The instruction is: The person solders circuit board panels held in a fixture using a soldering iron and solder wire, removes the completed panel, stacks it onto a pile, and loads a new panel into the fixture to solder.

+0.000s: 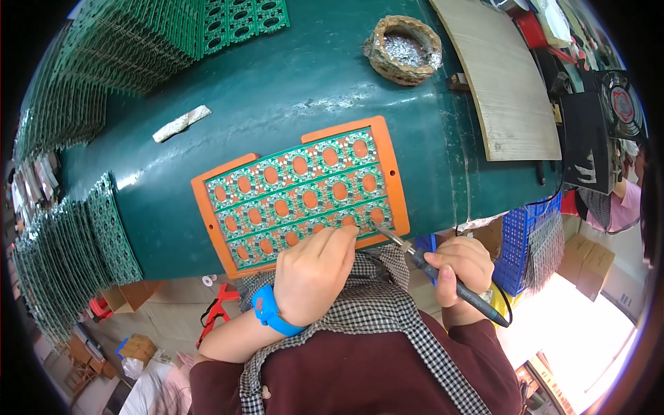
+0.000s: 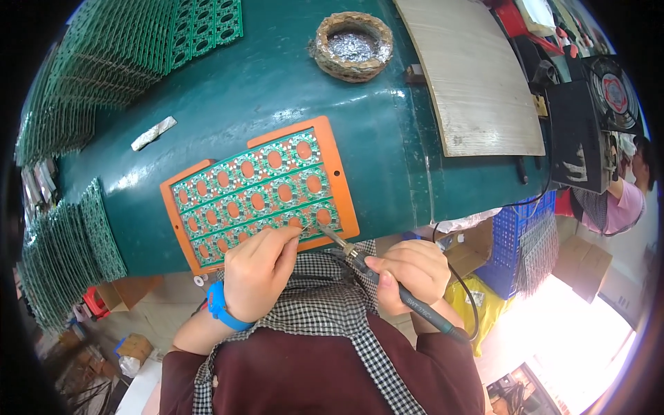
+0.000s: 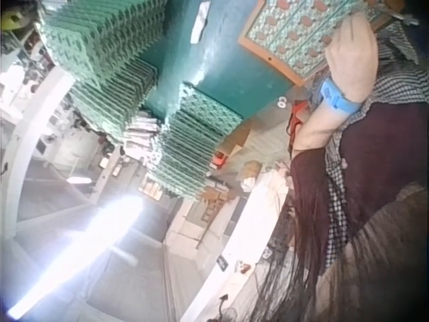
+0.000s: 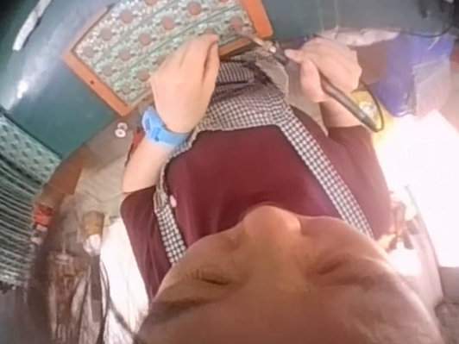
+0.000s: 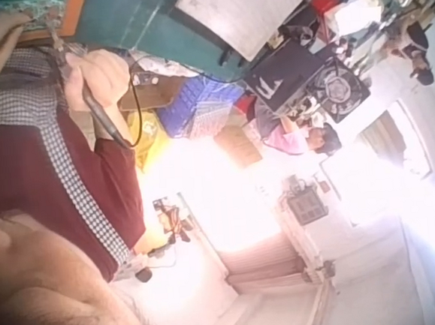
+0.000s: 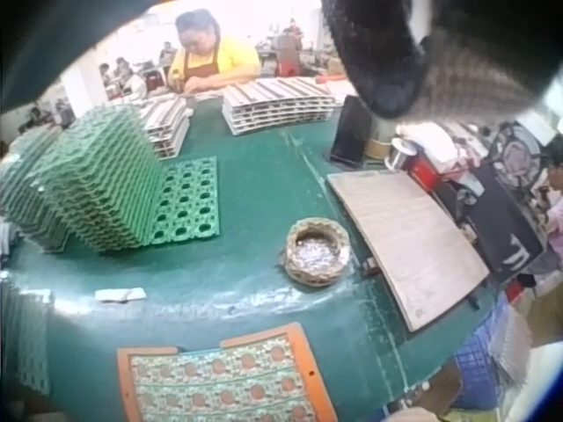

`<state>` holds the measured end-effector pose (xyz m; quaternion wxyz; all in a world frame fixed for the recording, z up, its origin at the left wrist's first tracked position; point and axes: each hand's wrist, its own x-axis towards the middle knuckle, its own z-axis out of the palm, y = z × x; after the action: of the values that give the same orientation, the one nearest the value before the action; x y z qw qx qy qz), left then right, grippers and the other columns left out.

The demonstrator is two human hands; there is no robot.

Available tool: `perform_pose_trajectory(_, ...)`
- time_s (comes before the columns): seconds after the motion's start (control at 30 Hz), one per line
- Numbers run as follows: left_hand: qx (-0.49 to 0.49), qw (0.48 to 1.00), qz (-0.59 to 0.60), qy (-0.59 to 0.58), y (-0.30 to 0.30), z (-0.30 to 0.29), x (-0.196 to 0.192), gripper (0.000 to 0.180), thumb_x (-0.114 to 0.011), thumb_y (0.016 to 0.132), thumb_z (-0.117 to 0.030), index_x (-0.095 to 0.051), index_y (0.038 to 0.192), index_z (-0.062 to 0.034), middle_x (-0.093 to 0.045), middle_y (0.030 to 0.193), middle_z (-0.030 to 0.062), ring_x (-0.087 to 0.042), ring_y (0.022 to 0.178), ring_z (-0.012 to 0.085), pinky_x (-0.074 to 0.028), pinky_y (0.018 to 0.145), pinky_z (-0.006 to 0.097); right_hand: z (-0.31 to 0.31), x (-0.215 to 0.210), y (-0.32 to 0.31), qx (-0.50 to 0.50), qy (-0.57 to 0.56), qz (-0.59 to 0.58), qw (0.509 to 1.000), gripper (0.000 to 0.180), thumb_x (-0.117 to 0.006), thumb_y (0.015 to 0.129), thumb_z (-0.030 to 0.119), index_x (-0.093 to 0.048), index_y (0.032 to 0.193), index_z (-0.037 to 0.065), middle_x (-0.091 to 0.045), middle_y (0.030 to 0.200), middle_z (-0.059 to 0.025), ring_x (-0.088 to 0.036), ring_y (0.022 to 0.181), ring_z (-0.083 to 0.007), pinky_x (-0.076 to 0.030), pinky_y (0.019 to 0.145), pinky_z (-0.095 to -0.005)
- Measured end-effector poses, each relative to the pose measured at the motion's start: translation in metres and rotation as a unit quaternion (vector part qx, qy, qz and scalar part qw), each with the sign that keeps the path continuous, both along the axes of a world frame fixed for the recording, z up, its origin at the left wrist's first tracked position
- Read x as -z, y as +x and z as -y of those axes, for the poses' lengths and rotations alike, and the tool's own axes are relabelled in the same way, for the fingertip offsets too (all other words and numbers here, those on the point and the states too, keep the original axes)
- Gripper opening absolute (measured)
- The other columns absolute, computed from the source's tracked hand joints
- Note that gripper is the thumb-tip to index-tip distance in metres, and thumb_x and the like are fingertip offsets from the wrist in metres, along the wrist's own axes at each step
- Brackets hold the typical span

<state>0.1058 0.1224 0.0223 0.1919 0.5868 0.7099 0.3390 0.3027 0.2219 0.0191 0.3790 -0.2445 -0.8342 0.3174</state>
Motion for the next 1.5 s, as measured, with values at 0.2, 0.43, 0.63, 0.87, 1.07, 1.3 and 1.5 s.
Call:
perform_pose_trajectory(0.2, -0.002, 1.0, 0.006, 0.009, 0.0, 0.001, 0.002, 0.016, -0.066, 0.078, 0.003, -0.063, 0.093, -0.0015, -0.062, 0.071, 0.0086, -0.059, 0.057, 0.023, -0.046, 0.048, 0.032, 0.001, 0.002, 0.003, -0.006, 0.009, 0.01, 1.0, 0.008, -0.059, 0.066, 0.009, -0.065, 0.067, 0.004, -0.059, 0.057, -0.0058, -0.058, 0.049, -0.0194, -0.048, 0.05, -0.0292)
perform_pose_trajectory(0.43, 0.018, 0.998, -0.048, -0.037, -0.006, -0.003, -0.009, 0.019, -0.067, 0.076, 0.003, -0.065, 0.094, -0.002, -0.058, 0.069, 0.0071, -0.058, 0.057, 0.0222, -0.044, 0.049, 0.031, -0.002, 0.003, 0.004, -0.005, 0.017, 0.01, 1.0, 0.009, -0.058, 0.069, 0.01, -0.065, 0.068, 0.003, -0.06, 0.057, -0.0067, -0.058, 0.048, -0.0198, -0.048, 0.05, -0.03)
perform_pose_trajectory(0.63, -0.047, 0.996, -0.059, 0.038, -0.013, -0.016, -0.003, 0.019, -0.068, 0.075, 0.005, -0.064, 0.092, -0.0019, -0.058, 0.068, 0.0081, -0.057, 0.056, 0.0223, -0.043, 0.049, 0.032, -0.011, 0.001, -0.006, 0.037, -0.009, -0.018, 0.999, 0.011, -0.056, 0.075, 0.008, -0.063, 0.071, 0.001, -0.062, 0.059, -0.0085, -0.06, 0.049, -0.0217, -0.05, 0.05, -0.0318)
perform_pose_trajectory(0.87, -0.045, 0.998, -0.027, 0.036, -0.014, -0.024, 0.004, 0.017, -0.066, 0.077, 0.005, -0.063, 0.093, -0.0012, -0.06, 0.07, 0.0101, -0.058, 0.056, 0.0234, -0.044, 0.049, 0.032, -0.021, -0.001, -0.019, 0.017, -0.016, 0.002, 1.0, 0.008, -0.058, 0.073, 0.005, -0.063, 0.072, 0.0, -0.064, 0.063, -0.0095, -0.062, 0.05, -0.0219, -0.05, 0.049, -0.0307)
perform_pose_trajectory(1.07, -0.035, 0.999, -0.006, 0.025, -0.015, -0.025, 0.005, 0.016, -0.066, 0.078, 0.004, -0.063, 0.093, -0.0015, -0.059, 0.069, 0.0097, -0.058, 0.057, 0.0233, -0.044, 0.049, 0.033, -0.023, 0.004, -0.021, -0.012, -0.003, 0.004, 1.0, 0.007, -0.06, 0.072, 0.004, -0.064, 0.074, -0.001, -0.064, 0.063, -0.0093, -0.061, 0.049, -0.0214, -0.05, 0.048, -0.03)
perform_pose_trajectory(1.3, -0.072, 0.995, -0.049, 0.055, -0.025, -0.032, -0.005, 0.014, -0.067, 0.076, 0.004, -0.065, 0.088, -0.0026, -0.058, 0.069, 0.0068, -0.055, 0.057, 0.0195, -0.042, 0.051, 0.031, -0.028, -0.001, -0.021, 0.008, -0.02, -0.014, 1.0, 0.008, -0.058, 0.074, 0.004, -0.064, 0.075, -0.001, -0.063, 0.062, -0.0095, -0.061, 0.05, -0.0224, -0.05, 0.048, -0.031)
perform_pose_trajectory(1.5, -0.068, 0.997, -0.04, 0.019, -0.029, -0.038, -0.001, 0.016, -0.067, 0.076, 0.0, -0.061, 0.089, -0.0047, -0.059, 0.071, 0.0063, -0.058, 0.059, 0.0218, -0.046, 0.048, 0.033, -0.039, -0.003, -0.031, 0.024, -0.058, -0.012, 0.998, 0.011, -0.056, 0.077, 0.007, -0.064, 0.074, -0.001, -0.061, 0.061, -0.0102, -0.06, 0.049, -0.023, -0.049, 0.049, -0.0316)
